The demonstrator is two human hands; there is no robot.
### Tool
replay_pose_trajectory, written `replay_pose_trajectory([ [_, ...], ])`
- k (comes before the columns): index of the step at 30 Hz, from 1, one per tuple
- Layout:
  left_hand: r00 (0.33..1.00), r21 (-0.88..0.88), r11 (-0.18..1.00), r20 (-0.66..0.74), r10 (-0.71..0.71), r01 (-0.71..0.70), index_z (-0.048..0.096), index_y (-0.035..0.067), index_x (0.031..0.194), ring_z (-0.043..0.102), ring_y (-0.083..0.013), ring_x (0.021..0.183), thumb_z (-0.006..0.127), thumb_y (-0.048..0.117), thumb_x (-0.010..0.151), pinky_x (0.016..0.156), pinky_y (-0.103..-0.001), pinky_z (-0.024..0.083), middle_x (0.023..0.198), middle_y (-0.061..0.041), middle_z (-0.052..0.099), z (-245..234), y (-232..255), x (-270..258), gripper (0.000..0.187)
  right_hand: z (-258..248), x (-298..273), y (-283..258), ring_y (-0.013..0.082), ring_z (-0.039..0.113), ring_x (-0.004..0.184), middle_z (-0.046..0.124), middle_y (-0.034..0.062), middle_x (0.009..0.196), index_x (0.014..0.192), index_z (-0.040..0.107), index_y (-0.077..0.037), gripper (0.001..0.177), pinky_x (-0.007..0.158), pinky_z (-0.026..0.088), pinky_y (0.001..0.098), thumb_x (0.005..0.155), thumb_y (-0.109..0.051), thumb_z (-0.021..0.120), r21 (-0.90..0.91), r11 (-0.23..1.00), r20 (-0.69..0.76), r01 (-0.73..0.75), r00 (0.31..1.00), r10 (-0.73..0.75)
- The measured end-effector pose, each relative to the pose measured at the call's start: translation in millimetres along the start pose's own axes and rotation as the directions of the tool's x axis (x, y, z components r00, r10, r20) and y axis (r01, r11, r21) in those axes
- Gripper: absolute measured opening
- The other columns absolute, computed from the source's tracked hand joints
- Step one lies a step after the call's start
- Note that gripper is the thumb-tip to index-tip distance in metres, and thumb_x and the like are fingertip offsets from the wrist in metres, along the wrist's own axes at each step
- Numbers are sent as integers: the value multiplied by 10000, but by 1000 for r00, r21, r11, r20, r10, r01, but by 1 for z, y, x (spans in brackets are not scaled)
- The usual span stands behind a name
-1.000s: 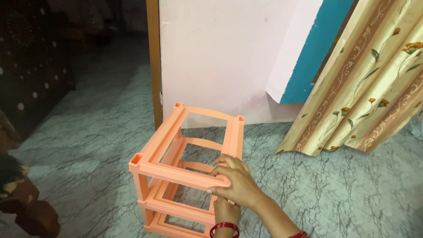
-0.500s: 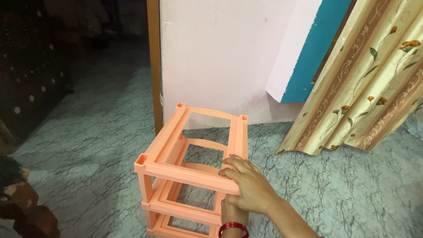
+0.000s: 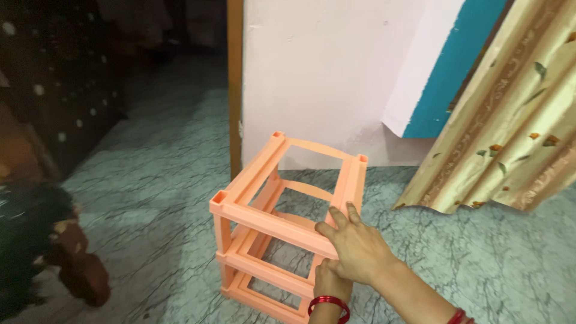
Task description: The person assembles a pink plastic stool by hand, connecting frame pieces and legs. They repeatedly attach and detach components, moving parts between the floor and a nearby wooden chair while working.
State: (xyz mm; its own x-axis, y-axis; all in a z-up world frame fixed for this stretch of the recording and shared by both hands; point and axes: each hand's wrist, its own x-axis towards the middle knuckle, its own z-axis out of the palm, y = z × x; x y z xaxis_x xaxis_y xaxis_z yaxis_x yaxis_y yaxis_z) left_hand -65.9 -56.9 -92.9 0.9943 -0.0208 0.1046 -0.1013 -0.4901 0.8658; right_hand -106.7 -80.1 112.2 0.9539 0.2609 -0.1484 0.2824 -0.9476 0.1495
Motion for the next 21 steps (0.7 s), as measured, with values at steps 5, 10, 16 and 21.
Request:
replay_pose_trajectory([
  [5,998,-72,996,31,-50,52,742,105,1083,648,-432,1053,666,201,878,885,-546,532,1074,-233,691,1,0,2,239,10,5,21,403,220,1501,288,154,1604,1505,461,-299,811,1023,517,458,767,-232,792,-45,993,-37,112,993,-113],
  [10,990,-10,1000,-142,20,-22,774,86,978,650,-457,991,670,144,869,863,-551,531,995,-264,687,22,-10,18,162,28,25,43,389,334,1459,478,169,1485,1429,448,-83,724,965,543,453,783,-214,748,-87,957,-97,276,954,-283],
  [16,993,-213,974,-69,-95,78,762,141,1047,655,-426,1016,647,29,789,861,-523,536,972,-221,703,24,-15,21,303,8,35,65,320,580,1261,604,196,1361,1314,562,-100,614,887,586,428,733,-193,739,-45,954,-278,296,914,-296],
  [21,990,-209,978,-140,-9,-21,754,99,1049,663,-419,1036,690,68,835,884,-504,529,981,-232,719,24,-1,26,225,-19,23,67,272,578,1260,620,99,1372,1333,555,-149,666,864,569,452,712,-247,774,-32,946,-228,324,919,-322],
])
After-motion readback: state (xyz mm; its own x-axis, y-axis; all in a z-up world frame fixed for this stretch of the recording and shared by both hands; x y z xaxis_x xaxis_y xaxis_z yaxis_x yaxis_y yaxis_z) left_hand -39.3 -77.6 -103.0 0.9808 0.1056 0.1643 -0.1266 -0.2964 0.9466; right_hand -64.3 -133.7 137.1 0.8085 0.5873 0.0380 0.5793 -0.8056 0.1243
